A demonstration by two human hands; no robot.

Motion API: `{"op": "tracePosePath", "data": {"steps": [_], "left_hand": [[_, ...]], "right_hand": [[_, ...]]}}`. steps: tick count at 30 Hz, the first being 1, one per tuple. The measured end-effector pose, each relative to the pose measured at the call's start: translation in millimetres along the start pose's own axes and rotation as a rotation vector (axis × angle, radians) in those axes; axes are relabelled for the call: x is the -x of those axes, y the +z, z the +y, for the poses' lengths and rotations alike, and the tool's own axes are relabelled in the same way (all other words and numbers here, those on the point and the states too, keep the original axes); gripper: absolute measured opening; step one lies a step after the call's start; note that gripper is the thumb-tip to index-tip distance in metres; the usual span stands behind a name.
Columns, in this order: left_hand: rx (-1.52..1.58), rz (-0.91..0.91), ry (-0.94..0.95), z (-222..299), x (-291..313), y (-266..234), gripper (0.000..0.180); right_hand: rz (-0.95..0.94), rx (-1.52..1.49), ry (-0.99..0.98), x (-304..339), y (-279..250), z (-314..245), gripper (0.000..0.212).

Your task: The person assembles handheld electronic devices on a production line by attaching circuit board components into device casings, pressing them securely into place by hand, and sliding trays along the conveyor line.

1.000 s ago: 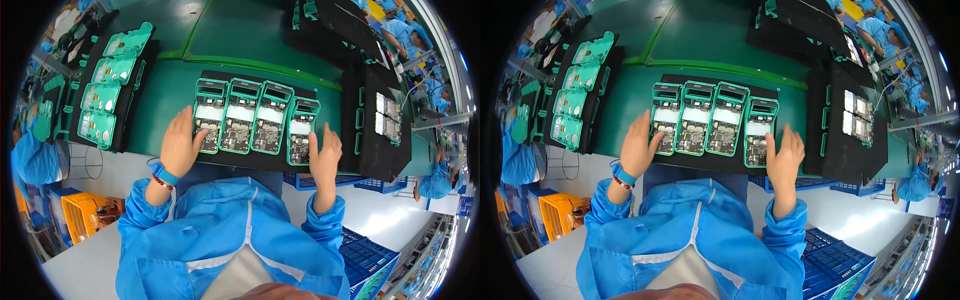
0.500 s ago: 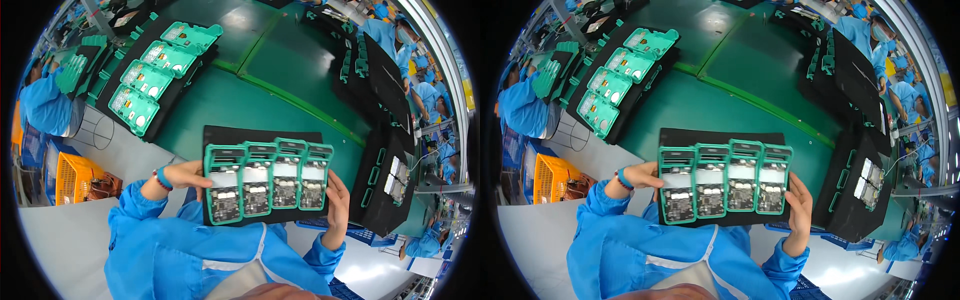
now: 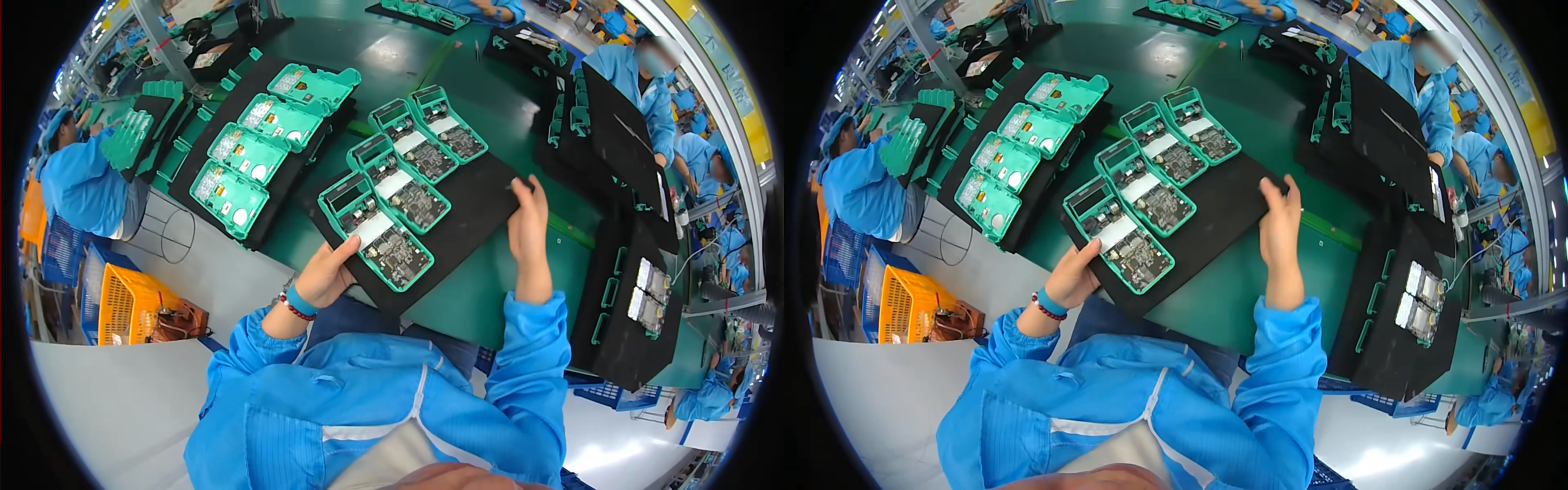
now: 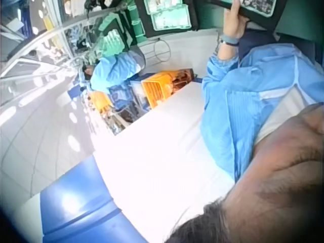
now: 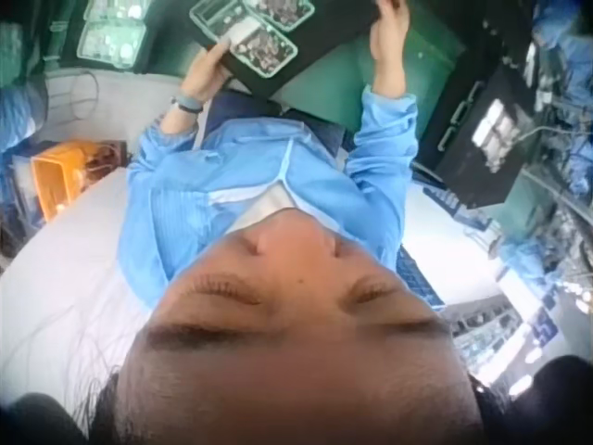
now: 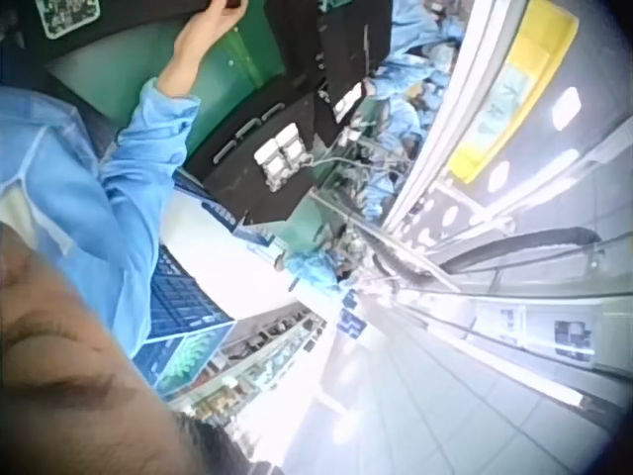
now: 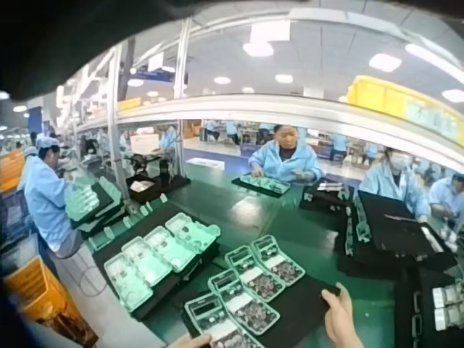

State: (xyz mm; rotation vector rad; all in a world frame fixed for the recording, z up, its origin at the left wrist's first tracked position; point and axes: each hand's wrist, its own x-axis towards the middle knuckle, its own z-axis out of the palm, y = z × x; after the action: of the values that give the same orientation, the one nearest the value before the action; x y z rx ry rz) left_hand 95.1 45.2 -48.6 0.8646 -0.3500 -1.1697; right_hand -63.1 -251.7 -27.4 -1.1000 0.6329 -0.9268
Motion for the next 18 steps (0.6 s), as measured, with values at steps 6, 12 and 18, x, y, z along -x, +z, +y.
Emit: {"op": "tracePosePath", "data": {"steps": [6, 12, 18], "left_hand": [[0.063, 0.093, 0.072, -17.7, -7.6, 28.1, 0.055], [-0.155, -0.041, -0.303, -29.5, -19.9, 47.5, 0.058], [0.004, 0.024, -0.204, -17.6, -82.5, 66.4, 0.049]], "right_hand": [[-0.119, 0.539, 0.254, 56.8, -19.0, 5.8, 0.075], [-0.131, 0.295, 0.196, 38.6, -25.4, 9.3, 0.062], [-0.096, 0.107, 0.057, 34.0, -34.6, 35.2, 0.046]]}}
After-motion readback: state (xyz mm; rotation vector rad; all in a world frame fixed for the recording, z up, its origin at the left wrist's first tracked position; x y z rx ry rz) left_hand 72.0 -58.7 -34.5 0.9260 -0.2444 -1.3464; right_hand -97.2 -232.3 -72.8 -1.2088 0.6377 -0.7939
